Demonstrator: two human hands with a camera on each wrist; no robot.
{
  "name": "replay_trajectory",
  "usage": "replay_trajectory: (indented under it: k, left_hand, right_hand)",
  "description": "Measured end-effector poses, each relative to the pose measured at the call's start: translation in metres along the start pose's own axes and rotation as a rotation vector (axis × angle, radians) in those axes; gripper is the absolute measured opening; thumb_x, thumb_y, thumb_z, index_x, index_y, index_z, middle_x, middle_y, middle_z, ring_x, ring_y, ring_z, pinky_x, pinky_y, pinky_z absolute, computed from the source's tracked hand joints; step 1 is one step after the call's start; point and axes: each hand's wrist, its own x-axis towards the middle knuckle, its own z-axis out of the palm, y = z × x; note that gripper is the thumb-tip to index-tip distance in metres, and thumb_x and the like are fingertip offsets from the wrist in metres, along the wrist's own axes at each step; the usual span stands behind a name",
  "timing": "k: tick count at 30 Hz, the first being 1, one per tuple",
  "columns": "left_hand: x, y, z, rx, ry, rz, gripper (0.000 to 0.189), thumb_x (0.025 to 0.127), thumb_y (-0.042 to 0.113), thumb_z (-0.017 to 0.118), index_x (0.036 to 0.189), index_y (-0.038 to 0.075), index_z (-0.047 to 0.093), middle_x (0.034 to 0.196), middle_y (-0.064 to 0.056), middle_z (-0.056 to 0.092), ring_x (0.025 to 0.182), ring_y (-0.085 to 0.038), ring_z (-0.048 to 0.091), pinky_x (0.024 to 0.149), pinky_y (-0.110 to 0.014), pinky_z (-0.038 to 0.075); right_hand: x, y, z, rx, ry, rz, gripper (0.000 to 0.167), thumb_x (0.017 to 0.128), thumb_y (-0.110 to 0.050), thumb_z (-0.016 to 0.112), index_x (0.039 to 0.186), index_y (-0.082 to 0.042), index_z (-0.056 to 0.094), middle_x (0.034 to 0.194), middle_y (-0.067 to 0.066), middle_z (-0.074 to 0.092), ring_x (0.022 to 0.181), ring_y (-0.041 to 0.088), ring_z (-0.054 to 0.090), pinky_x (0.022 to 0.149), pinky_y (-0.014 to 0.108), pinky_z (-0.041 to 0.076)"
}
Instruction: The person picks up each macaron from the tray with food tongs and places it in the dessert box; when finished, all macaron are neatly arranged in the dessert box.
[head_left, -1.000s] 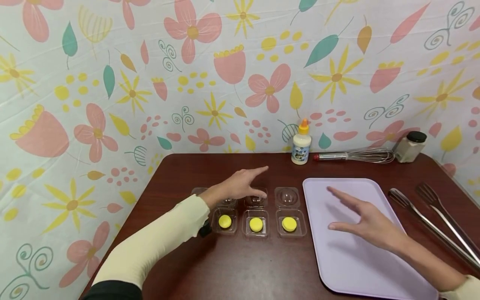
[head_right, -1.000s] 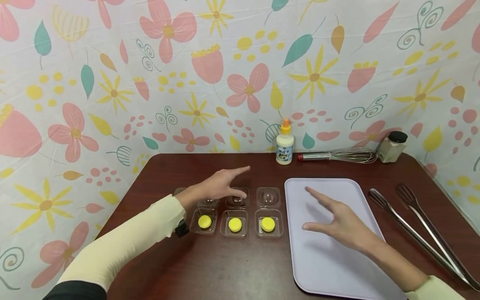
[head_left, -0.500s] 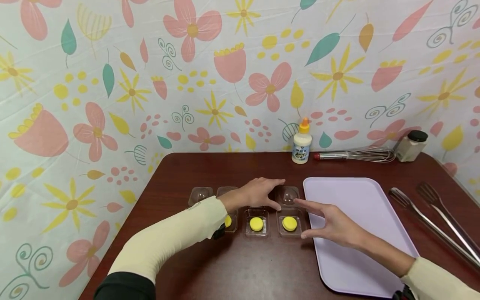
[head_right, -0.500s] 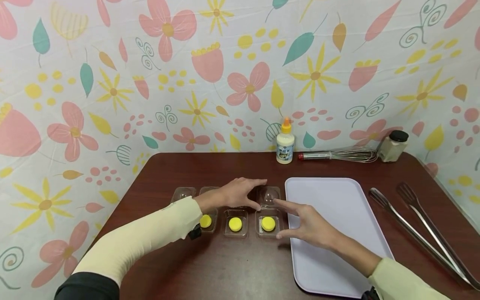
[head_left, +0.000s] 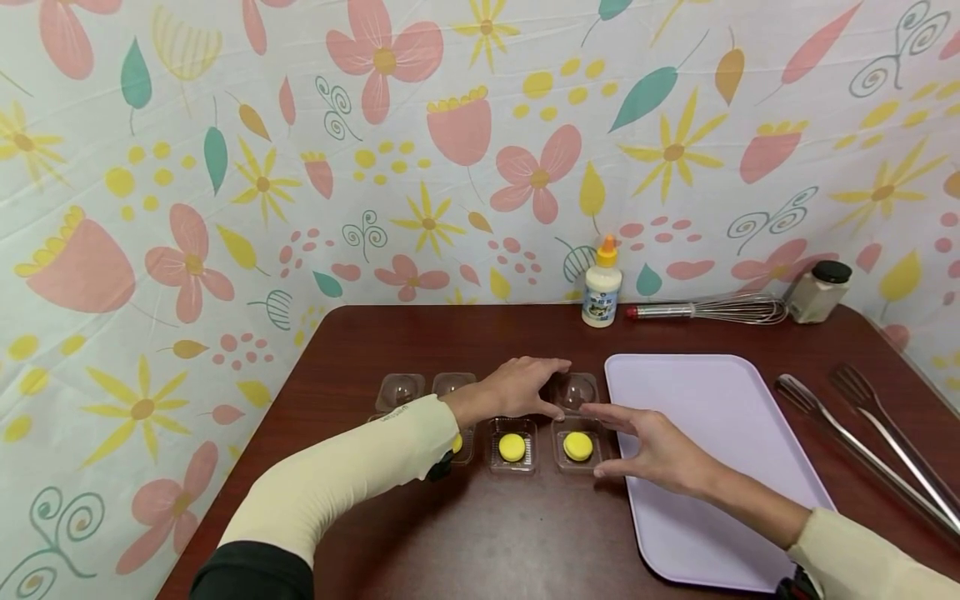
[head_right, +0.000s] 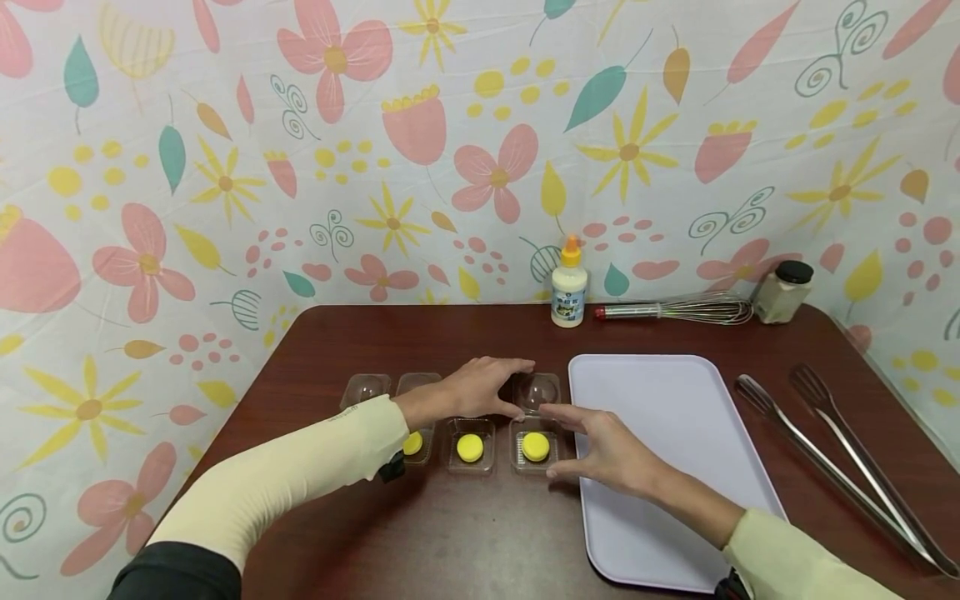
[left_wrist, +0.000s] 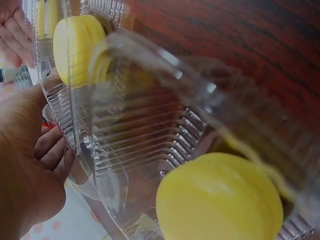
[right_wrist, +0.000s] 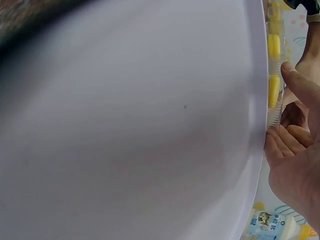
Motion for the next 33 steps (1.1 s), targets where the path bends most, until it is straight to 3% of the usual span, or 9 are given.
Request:
replay_trajectory:
  k: [13,24,29,33]
  left_hand:
    - [-0.006,-0.004,-0.015,-0.009,0.102,0.038,0.083,0.093,0.048,0.081,0.159,0.011,0.047,0.146,0.001,0.064,0.131,-0.017,0.062,0.109,-0.037,0.049]
    - [-0.031,-0.003,-0.026,0.031,0.181,0.102,0.081,0.093,0.053,0.079,0.157,0.011,0.051,0.144,0.000,0.066,0.124,-0.016,0.065,0.103,-0.038,0.053]
    - [-0.042,-0.001,-0.026,0.010,0.187,0.121,0.080,0.092,0.052,0.080,0.156,0.012,0.052,0.143,0.002,0.067,0.127,-0.015,0.064,0.102,-0.036,0.053]
    - [-0.049,0.004,-0.024,-0.013,0.163,0.149,0.080,0.093,0.052,0.080,0.156,0.012,0.052,0.144,0.003,0.066,0.127,-0.013,0.064,0.102,-0.034,0.053]
  right_hand:
    - [0.001,0.002,0.003,0.008,0.026,0.004,0.071,0.081,-0.015,0.095,0.141,0.004,0.062,0.140,0.017,0.067,0.126,0.039,0.066,0.104,0.047,0.053]
    - [0.001,-0.001,-0.002,0.064,0.028,0.053,0.068,0.082,-0.017,0.094,0.138,0.003,0.062,0.137,0.017,0.067,0.129,0.040,0.064,0.106,0.044,0.052]
    - [0.002,-0.004,-0.008,0.077,0.089,0.069,0.061,0.081,-0.013,0.094,0.132,0.003,0.063,0.129,0.015,0.070,0.123,0.038,0.067,0.104,0.039,0.053]
    - [0.004,-0.006,-0.012,0.070,0.132,0.063,0.072,0.082,-0.010,0.093,0.141,0.008,0.056,0.135,0.023,0.066,0.126,0.043,0.064,0.105,0.045,0.052]
